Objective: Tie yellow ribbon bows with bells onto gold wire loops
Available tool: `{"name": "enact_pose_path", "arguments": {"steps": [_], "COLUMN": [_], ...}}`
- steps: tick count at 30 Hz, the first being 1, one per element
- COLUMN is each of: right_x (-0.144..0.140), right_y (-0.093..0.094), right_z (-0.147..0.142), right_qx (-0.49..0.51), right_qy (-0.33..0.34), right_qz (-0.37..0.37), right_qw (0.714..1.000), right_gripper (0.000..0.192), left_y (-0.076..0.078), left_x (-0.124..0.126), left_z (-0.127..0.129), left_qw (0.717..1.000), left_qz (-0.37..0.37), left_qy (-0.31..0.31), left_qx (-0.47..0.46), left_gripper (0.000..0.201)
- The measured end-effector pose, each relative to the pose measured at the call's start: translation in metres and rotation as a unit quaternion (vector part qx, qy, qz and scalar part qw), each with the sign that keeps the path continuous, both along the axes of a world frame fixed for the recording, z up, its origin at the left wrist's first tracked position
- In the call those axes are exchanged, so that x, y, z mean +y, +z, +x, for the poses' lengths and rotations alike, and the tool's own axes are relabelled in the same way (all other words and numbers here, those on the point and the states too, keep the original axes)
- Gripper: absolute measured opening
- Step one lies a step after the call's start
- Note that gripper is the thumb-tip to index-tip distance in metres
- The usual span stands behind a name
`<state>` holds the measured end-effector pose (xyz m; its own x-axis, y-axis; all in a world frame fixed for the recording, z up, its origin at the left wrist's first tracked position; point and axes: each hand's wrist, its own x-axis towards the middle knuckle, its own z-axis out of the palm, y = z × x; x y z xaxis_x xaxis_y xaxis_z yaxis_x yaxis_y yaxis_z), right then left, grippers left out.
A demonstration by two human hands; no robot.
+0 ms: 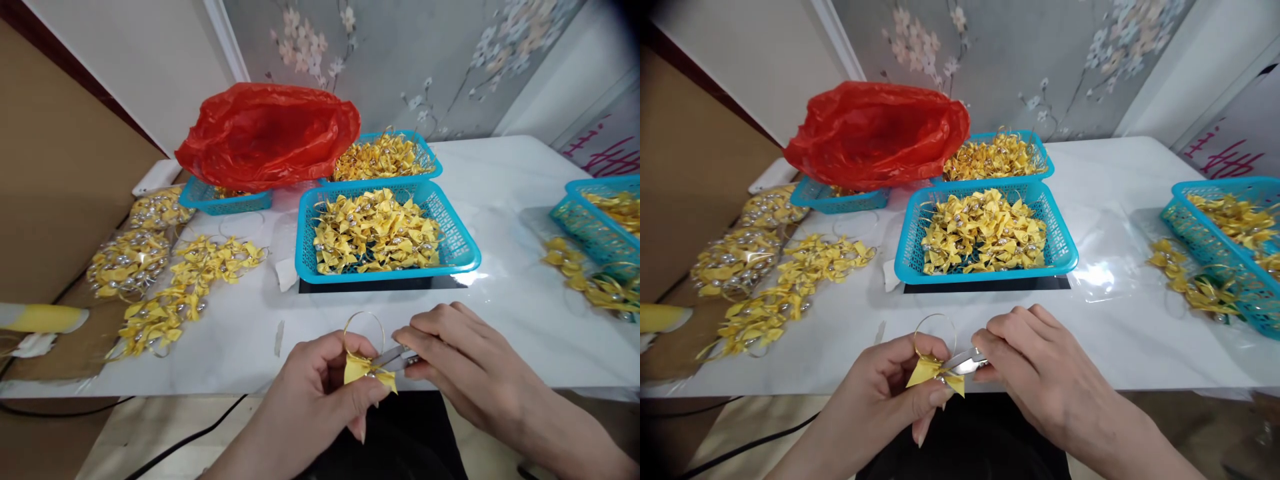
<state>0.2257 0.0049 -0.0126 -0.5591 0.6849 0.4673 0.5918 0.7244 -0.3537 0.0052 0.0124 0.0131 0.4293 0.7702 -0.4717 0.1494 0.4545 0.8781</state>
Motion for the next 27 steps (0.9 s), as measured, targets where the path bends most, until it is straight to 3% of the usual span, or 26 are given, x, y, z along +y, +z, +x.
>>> {"name": "enact_pose_path", "arguments": {"steps": [8, 15, 18, 23, 27], "right_x": [0.001, -0.003, -0.005, 0.000, 0.005], "right_y": [-0.001, -0.004, -0.024, -0.070, -0.081], "right_z": [-0.002, 0.015, 0.029, 0.032, 0.029], "right_qx": [0.008, 0.045, 0.015, 0.029, 0.110], "right_qy": [0.005, -0.056, -0.107, -0.166, -0.226], "right_qz": [0.006, 0.021, 0.014, -0.037, -0.037], "right_qw": [1.000, 0.997, 0.994, 0.985, 0.967], "right_gripper": [0.011, 0.021, 0.024, 0.030, 0.031], "left_y": [0.001, 0.000, -0.002, -0.005, -0.004], "left_x": [0.000, 0.000, 0.000, 0.003, 0.005], "left_z": [0.002, -0.002, -0.006, -0.009, -0.009], "left_qw": [1.000, 0.999, 0.994, 0.993, 0.993], "left_qz": [-0.003, 0.039, 0.081, 0.073, 0.054], "left_qy": [-0.006, 0.013, 0.052, 0.081, 0.100], "left_qx": [0.001, 0.028, 0.061, 0.035, -0.014], "left_gripper": [0.016, 0.018, 0.027, 0.017, 0.014]}}
